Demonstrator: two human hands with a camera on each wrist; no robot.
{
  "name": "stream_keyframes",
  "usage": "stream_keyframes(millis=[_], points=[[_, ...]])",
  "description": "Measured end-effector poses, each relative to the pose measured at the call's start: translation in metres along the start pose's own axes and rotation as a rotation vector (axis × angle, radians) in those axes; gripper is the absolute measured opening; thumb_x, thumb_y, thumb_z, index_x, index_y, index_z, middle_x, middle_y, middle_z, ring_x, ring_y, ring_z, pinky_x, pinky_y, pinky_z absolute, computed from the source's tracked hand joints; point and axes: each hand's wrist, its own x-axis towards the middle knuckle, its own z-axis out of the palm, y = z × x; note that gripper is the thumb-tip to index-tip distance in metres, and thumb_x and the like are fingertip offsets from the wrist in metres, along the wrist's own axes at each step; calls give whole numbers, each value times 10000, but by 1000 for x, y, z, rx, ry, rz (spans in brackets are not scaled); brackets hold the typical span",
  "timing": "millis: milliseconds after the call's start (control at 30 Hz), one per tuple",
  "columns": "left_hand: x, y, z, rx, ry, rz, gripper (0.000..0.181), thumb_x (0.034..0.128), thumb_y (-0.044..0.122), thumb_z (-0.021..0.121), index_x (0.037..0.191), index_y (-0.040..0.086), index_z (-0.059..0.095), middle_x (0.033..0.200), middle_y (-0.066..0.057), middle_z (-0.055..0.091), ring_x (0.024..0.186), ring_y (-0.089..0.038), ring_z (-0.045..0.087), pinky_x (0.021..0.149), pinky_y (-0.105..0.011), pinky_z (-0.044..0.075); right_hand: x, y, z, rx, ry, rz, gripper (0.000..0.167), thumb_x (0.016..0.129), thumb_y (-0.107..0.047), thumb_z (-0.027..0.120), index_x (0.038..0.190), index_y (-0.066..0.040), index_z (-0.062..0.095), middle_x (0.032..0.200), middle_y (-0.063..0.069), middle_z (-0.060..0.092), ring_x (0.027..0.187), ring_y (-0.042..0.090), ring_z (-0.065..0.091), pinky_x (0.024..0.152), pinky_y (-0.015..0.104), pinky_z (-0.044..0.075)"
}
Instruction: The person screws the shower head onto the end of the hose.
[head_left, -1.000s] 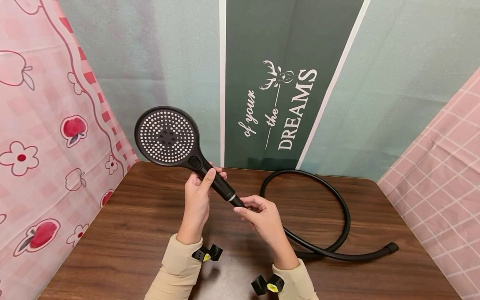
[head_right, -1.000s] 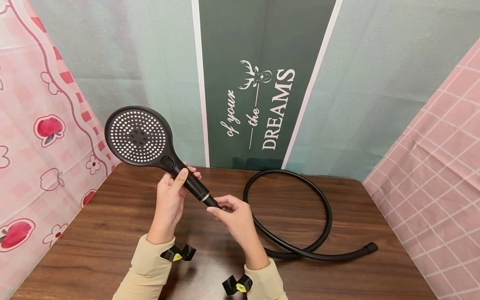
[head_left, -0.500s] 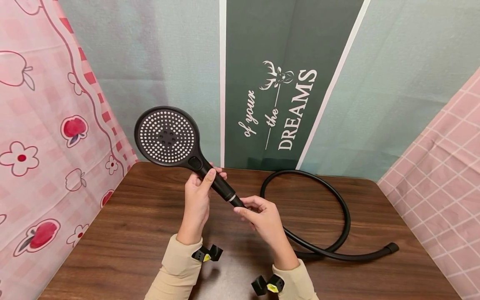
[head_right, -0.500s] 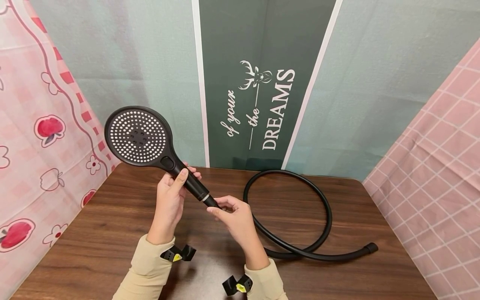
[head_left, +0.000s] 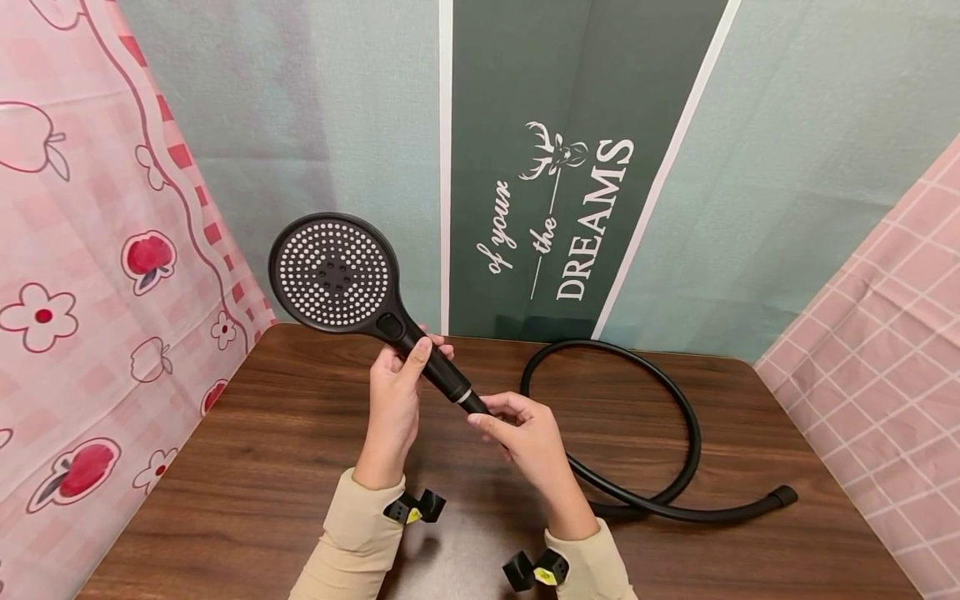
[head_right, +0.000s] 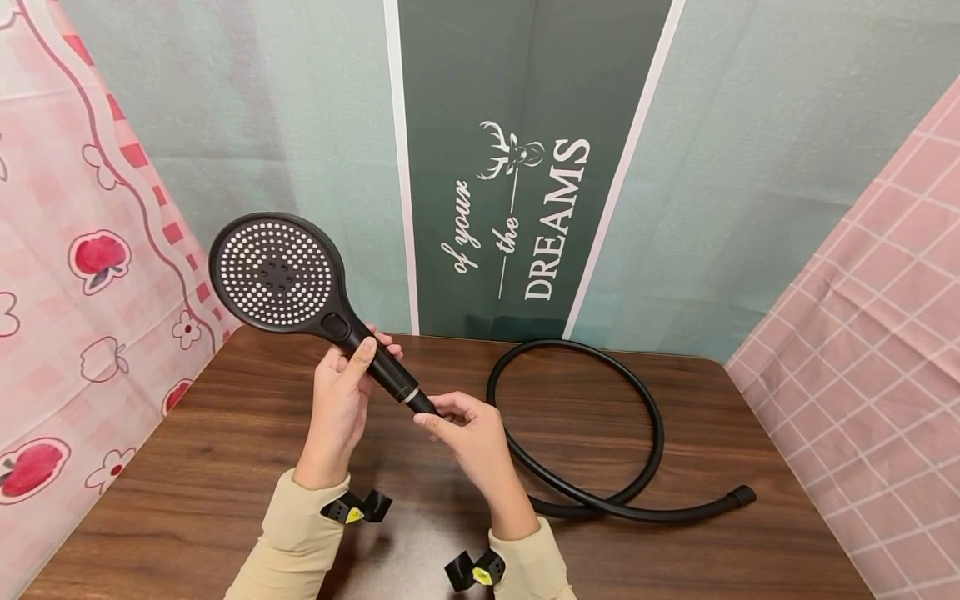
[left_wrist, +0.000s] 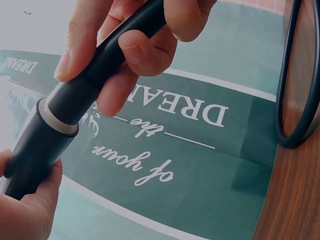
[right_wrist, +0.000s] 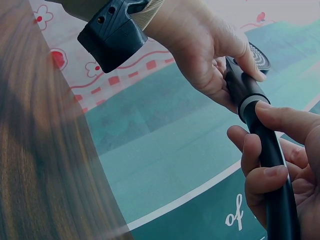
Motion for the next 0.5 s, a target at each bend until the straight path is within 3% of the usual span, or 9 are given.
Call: stream_keyframes(millis=[200, 500], points=[[0, 0, 0, -4, -3, 0, 348, 1024, 79, 522, 1312, -85, 418, 931, 64, 706, 875, -69, 727, 944, -248, 561, 0, -1, 0, -6, 1, -1, 186, 860, -150, 774, 1028, -74, 745, 747, 187, 665, 462, 135, 475, 393, 237, 390], [-1, 0, 0, 1, -3, 2, 340, 1024, 80, 522, 1309, -76, 424, 935, 63, 707, 878, -72, 727, 951, -251, 559, 1, 0, -1, -12, 2, -7, 187, 861, -142, 772, 1023, -52, 746, 732, 234, 641, 449, 168, 449, 389, 245, 380]])
